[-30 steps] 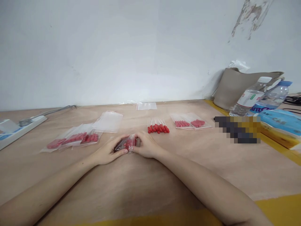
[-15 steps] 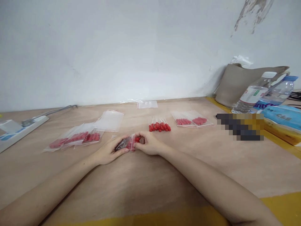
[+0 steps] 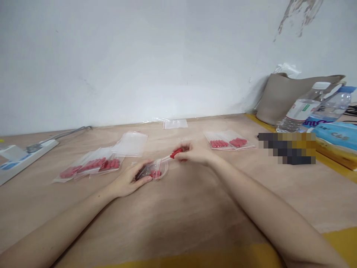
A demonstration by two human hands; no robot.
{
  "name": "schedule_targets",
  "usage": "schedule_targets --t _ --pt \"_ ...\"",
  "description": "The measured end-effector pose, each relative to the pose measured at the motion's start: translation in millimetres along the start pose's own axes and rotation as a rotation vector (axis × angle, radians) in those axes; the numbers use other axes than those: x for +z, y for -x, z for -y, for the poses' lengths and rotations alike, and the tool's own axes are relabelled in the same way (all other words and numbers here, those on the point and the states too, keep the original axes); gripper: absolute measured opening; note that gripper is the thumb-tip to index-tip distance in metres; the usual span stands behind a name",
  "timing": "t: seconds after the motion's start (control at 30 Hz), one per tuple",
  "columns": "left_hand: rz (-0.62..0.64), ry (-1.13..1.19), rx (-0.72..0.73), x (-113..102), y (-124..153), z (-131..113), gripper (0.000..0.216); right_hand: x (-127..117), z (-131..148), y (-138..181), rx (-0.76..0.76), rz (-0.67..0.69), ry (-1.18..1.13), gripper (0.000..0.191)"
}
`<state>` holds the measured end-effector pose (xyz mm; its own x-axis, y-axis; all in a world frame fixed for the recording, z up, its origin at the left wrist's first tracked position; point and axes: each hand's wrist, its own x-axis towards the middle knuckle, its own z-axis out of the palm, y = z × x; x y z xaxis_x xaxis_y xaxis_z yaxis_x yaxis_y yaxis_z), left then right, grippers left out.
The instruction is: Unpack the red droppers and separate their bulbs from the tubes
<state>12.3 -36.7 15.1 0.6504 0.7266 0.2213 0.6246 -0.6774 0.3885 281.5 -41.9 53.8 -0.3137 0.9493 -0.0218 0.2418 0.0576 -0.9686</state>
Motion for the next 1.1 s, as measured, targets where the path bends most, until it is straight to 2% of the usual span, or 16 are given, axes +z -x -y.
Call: schedule_targets --t 0.07,0.2,0.3,0.37,0.47,0.67,0.9,1.0,1.1 --pt "-0.001 -0.017 -0.007 0 1 1 0.05 -30 14 9 0.025 -0.025 0.074 0.026" --pt "-0.019 -0.037 -0.005 0 1 2 0.05 -75 21 22 -0.036 -0.356 0.224 0.029" --pt "-0.024 -0.03 -0.01 0 1 1 0.051 -85 5 17 -0.079 -0.621 0.499 0.026" --pt "-0.019 -0.019 -0.014 0 1 0 0.051 -84 -10 8 -0.105 -0.724 0.686 0.026" --pt "-0.015 -0.015 -0.02 -1 0 0 0.051 -79 -30 -4 -0.113 -0.684 0.807 0.026" --pt "-0.005 -0.024 -0.034 -2 0 -1 0.05 -75 -44 -10 -0.071 -0.441 0.906 0.031" --pt "-0.021 -0.024 -0.016 1 0 2 0.048 -81 -45 -5 0.028 -0.293 0.887 0.057" --pt "-0.033 -0.025 -0.005 2 0 3 0.048 -83 -37 -1 0.056 -0.293 0.888 0.052" --pt "-0.038 -0.042 0.0 2 0 3 0.048 -74 -25 0 -0.059 -0.428 0.956 0.035"
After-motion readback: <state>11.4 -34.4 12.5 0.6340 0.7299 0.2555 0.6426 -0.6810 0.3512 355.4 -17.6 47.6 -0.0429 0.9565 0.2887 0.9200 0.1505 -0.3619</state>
